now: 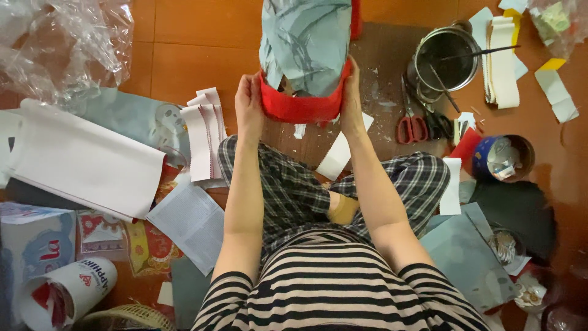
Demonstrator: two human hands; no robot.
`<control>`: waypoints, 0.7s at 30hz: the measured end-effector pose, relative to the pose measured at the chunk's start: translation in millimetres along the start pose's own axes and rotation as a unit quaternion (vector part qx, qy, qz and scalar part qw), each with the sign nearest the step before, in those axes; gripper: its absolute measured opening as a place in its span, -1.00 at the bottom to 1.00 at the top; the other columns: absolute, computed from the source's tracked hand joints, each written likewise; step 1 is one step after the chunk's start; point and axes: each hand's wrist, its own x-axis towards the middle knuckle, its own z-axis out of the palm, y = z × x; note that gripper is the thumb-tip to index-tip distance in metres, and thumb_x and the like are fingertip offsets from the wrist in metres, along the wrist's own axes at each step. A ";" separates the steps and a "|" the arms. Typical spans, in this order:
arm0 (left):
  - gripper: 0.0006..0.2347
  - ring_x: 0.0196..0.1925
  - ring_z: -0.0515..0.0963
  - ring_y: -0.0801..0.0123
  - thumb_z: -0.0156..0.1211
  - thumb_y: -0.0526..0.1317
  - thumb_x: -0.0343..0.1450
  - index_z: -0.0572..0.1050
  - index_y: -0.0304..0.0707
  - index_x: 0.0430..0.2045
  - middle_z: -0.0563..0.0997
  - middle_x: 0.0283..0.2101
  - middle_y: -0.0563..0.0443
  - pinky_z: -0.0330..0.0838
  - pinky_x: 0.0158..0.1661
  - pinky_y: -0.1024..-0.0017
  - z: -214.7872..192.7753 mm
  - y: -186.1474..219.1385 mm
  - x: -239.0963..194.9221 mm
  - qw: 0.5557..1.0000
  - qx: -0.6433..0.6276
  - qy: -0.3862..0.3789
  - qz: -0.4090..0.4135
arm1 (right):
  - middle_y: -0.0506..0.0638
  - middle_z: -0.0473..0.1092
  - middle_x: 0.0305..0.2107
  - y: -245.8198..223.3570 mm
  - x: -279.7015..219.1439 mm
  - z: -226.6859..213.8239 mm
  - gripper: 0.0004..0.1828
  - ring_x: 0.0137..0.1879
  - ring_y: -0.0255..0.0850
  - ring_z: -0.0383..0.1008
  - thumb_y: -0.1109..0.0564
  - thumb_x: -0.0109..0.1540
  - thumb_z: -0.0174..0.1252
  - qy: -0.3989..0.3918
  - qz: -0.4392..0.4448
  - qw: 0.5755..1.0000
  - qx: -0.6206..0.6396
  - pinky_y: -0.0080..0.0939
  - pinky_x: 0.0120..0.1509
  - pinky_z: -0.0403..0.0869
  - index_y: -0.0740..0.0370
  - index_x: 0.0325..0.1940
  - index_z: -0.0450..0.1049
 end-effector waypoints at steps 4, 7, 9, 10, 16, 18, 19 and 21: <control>-0.80 -0.23 0.38 0.52 0.00 -0.19 0.68 0.43 -0.31 -0.28 0.51 -0.26 0.13 0.36 -0.14 0.52 -3.7 -14.9 5.1 1.000 -0.019 -0.014 0.004 | 0.18 -0.11 0.69 -7.8 1.6 0.7 -0.17 0.79 0.05 -0.17 -0.34 0.57 -0.26 -0.021 0.045 0.998 0.027 0.07 0.83 -0.08 0.27 0.74 -0.08; -0.82 -0.22 0.40 0.48 -0.01 -0.20 0.67 0.43 -0.33 -0.22 0.50 -0.26 0.09 0.38 -0.12 0.48 -5.1 -20.7 8.3 0.999 0.029 -0.018 0.021 | 0.17 -0.14 0.70 -6.1 2.1 -0.7 -0.14 0.81 0.05 -0.19 -0.38 0.56 -0.28 -0.038 0.033 0.999 0.016 0.10 0.84 -0.11 0.25 0.75 -0.10; -0.85 -0.16 0.44 0.40 -0.02 -0.23 0.66 0.42 -0.37 -0.17 0.52 -0.20 0.02 0.42 -0.03 0.43 -5.9 -29.6 10.3 0.997 0.061 -0.017 0.038 | 0.18 -0.16 0.71 -5.0 1.5 -1.2 -0.08 0.82 0.09 -0.22 -0.47 0.54 -0.28 -0.048 0.024 0.998 0.011 0.16 0.85 -0.13 0.21 0.76 -0.13; -0.90 -0.05 0.45 0.37 -0.02 -0.29 0.66 0.40 -0.36 -0.07 0.50 -0.08 -0.01 0.38 0.08 0.42 -6.4 -35.1 12.1 0.999 0.011 -0.030 0.036 | 0.20 -0.16 0.70 -6.2 1.9 -0.1 -0.13 0.81 0.11 -0.20 -0.41 0.57 -0.28 -0.055 0.012 0.998 0.039 0.17 0.85 -0.10 0.22 0.76 -0.15; -0.79 0.18 0.56 0.22 -0.01 -0.38 0.61 0.42 -0.33 0.13 0.57 0.14 -0.08 0.43 0.26 0.34 5.3 -0.3 -8.9 0.991 0.084 0.062 0.083 | 0.25 0.09 0.61 -6.5 -6.6 1.7 -0.27 0.69 0.11 0.13 -0.32 0.60 -0.29 0.029 -0.010 0.999 -0.024 0.09 0.72 0.20 0.09 0.74 -0.06; -0.72 0.23 0.58 0.15 -0.05 -0.50 0.56 0.44 -0.35 0.15 0.58 0.17 -0.10 0.44 0.31 0.30 5.6 -3.7 -20.3 0.971 0.152 0.112 0.145 | 0.34 0.20 0.54 -10.3 -14.3 8.6 -0.27 0.60 0.17 0.33 -0.38 0.59 -0.34 0.047 -0.004 0.998 -0.035 0.12 0.60 0.41 -0.02 0.75 -0.10; -0.74 0.31 0.54 0.16 -0.14 -0.40 0.66 0.44 -0.26 0.20 0.56 0.20 -0.10 0.37 0.37 0.24 6.3 -4.3 -27.2 0.972 0.127 0.108 0.165 | 0.23 -0.01 0.64 -9.1 -18.3 14.7 -0.23 0.70 0.19 0.05 -0.38 0.61 -0.29 0.052 -0.083 0.995 0.001 0.26 0.72 0.13 -0.04 0.81 -0.20; -0.73 0.39 0.50 0.17 -0.24 -0.29 0.75 0.45 -0.18 0.25 0.53 0.22 -0.10 0.30 0.42 0.19 10.1 -9.6 -36.9 0.971 0.097 0.103 0.192 | 0.13 -0.23 0.74 -5.7 -21.3 17.6 -0.16 0.81 0.22 -0.23 -0.38 0.63 -0.23 0.056 -0.170 0.983 0.036 0.40 0.83 -0.16 -0.05 0.87 -0.31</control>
